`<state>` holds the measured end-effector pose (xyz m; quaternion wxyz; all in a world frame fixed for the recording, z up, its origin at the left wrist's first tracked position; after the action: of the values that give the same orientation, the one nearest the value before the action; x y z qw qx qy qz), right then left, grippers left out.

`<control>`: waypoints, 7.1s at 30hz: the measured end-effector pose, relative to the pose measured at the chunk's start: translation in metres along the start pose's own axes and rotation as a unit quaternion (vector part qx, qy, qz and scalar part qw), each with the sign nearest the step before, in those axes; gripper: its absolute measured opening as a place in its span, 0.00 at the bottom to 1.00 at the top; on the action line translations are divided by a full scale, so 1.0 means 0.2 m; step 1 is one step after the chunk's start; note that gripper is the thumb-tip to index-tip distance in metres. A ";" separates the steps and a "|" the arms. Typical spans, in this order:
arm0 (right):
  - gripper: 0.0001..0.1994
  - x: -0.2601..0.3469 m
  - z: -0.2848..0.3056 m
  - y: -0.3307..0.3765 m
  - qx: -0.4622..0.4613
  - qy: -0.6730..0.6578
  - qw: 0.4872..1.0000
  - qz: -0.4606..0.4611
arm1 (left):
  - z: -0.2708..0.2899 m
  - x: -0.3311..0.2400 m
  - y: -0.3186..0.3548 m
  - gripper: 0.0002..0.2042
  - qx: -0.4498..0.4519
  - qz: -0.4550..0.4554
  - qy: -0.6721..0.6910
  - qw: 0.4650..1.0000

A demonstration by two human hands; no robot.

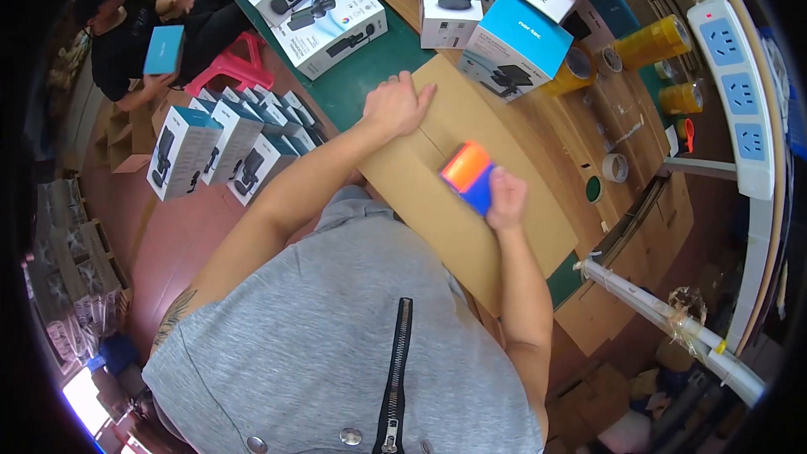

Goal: The person packs boxed products into cardboard boxes, closes the flaps, and seals them with tape using a tape dispenser. The person then gathers, opens, and organizes empty cardboard boxes on the floor.

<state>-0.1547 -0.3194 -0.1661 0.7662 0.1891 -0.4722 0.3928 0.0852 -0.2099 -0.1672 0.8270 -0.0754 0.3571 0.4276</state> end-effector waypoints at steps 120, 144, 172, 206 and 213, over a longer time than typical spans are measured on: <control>0.35 -0.42 1.23 0.96 0.306 0.315 0.870 -0.224 | -0.72 -0.79 1.05 0.23 0.300 -0.545 0.081 0.779; 0.26 -0.39 1.06 1.66 -0.279 -0.186 0.937 -0.097 | -1.14 -0.99 1.18 0.20 0.490 -0.384 0.242 0.744; 0.16 0.29 0.24 1.51 -0.307 -0.099 0.852 -0.413 | -1.33 -1.35 0.38 0.05 0.605 -0.246 0.091 0.752; 0.29 0.17 0.18 1.73 -0.182 0.025 0.789 -0.586 | -1.26 -1.23 0.70 0.24 0.362 -0.708 -0.073 0.602; 0.27 0.32 0.50 1.47 0.134 0.243 0.751 -0.599 | -1.31 -1.36 0.98 0.43 0.434 -0.574 -0.506 0.475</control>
<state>-0.4255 -0.1764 -0.0855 0.9003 0.4318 -0.0023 -0.0541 -0.3057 -0.3780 -0.1465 0.8518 0.3345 -0.1066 -0.3888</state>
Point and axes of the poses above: each hand's wrist, its own y-axis away from the middle knuckle, its own z-axis out of the back of the hand, x = y × z, the point moved 4 cm from there along -y, towards the middle knuckle, and after that the axes turned 15 degrees about y, right-handed, at the moved point
